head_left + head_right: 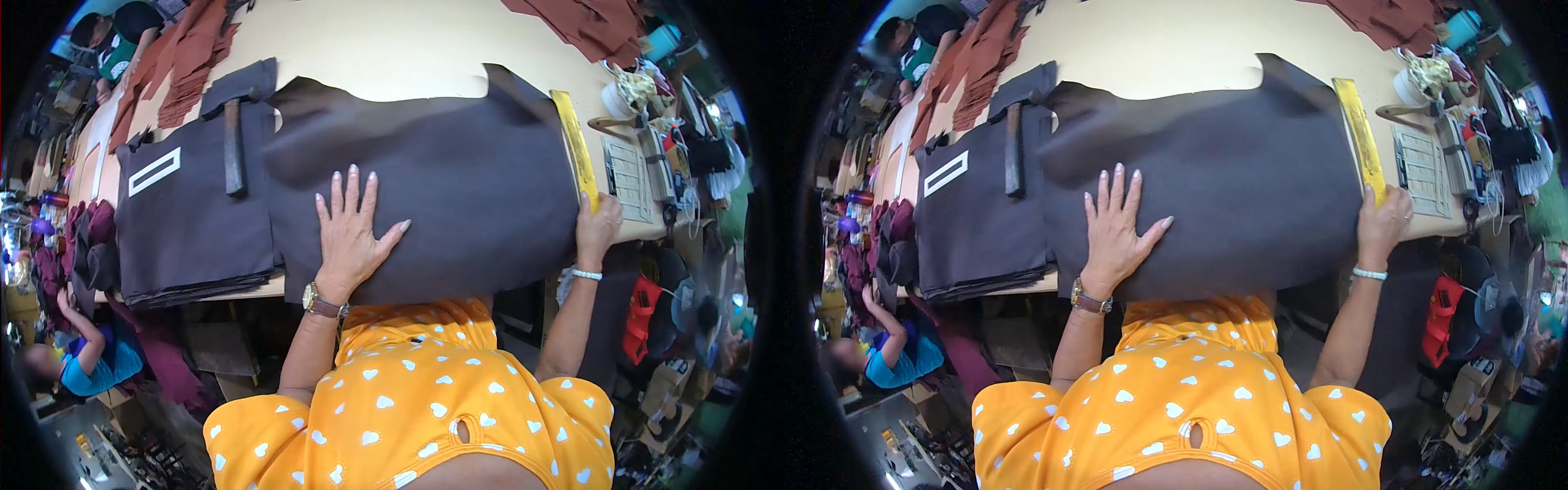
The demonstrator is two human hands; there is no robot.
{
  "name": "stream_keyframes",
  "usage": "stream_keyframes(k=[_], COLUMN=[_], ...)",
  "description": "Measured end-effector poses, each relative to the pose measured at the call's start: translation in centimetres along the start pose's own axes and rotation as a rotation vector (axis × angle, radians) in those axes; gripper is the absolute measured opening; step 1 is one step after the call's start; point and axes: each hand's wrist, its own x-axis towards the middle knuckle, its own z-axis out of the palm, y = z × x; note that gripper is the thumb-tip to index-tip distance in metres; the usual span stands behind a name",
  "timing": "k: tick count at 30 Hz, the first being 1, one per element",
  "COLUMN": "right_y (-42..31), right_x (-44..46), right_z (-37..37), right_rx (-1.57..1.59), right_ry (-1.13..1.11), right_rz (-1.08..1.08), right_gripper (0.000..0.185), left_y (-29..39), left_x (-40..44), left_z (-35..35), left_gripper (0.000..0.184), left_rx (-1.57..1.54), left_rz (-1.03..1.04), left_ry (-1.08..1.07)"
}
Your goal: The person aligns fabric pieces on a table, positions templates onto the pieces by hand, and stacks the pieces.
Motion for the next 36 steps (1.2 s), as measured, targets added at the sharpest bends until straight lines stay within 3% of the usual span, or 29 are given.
stream_keyframes(k=[3,6,10,11,14,16,17,18,23,30,33,36], right_y=[0.2,0.6,-0.8,-1.3,-1.3,-2.8,-3.5,-3.5,-3.9,-2.5,-5.2,-10.2], right_x=[1.3,2.5,4.3,4.6,3.8,3.1,2.3,2.0,3.2,6.3,6.7,5.3], right_z=[-0.9,-0.6,-2.6,-3.0,-0.5,-0.1,-0.1,0.4,-0.4,-1.7,-6.0,-10.0], right_rx=[0.184,0.432,0.448,0.384,0.064,-0.056,-0.120,-0.036,0.234,0.270,0.710,1.140], right_ry=[0.013,-0.035,0.046,-0.039,0.059,-0.111,-0.043,0.039,-0.074,0.284,0.426,0.492], right_rz=[0.057,0.112,0.063,0.081,-0.100,-0.025,-0.078,-0.084,0.057,-0.043,-0.077,-0.370], right_gripper=[0.027,0.026,0.035,0.041,0.046,0.051,0.048,0.046,0.050,0.060,0.057,0.056], left_y=[-0.1,-0.2,-0.1,-0.1,0.0,0.1,0.2,0.2,0.0,0.0,0.0,0.0], left_x=[0.0,-0.1,-0.1,0.0,0.1,0.1,0.1,0.1,0.0,0.0,0.0,0.0], left_z=[0.1,0.1,0.1,0.1,-0.1,0.0,0.0,-0.1,0.1,-0.1,0.0,0.0], left_gripper=[0.078,0.079,0.078,0.078,0.078,0.077,0.077,0.077,0.078,0.078,0.079,0.079], left_rx=[-0.004,-0.007,-0.004,-0.005,0.001,0.005,0.009,0.019,0.007,-0.027,-0.017,-0.016], left_rz=[0.009,0.010,0.004,0.007,0.004,-0.001,-0.006,-0.014,-0.006,-0.018,-0.013,-0.014], left_ry=[0.014,0.017,0.016,0.016,0.013,0.003,-0.006,-0.017,-0.007,-0.010,-0.008,-0.018])
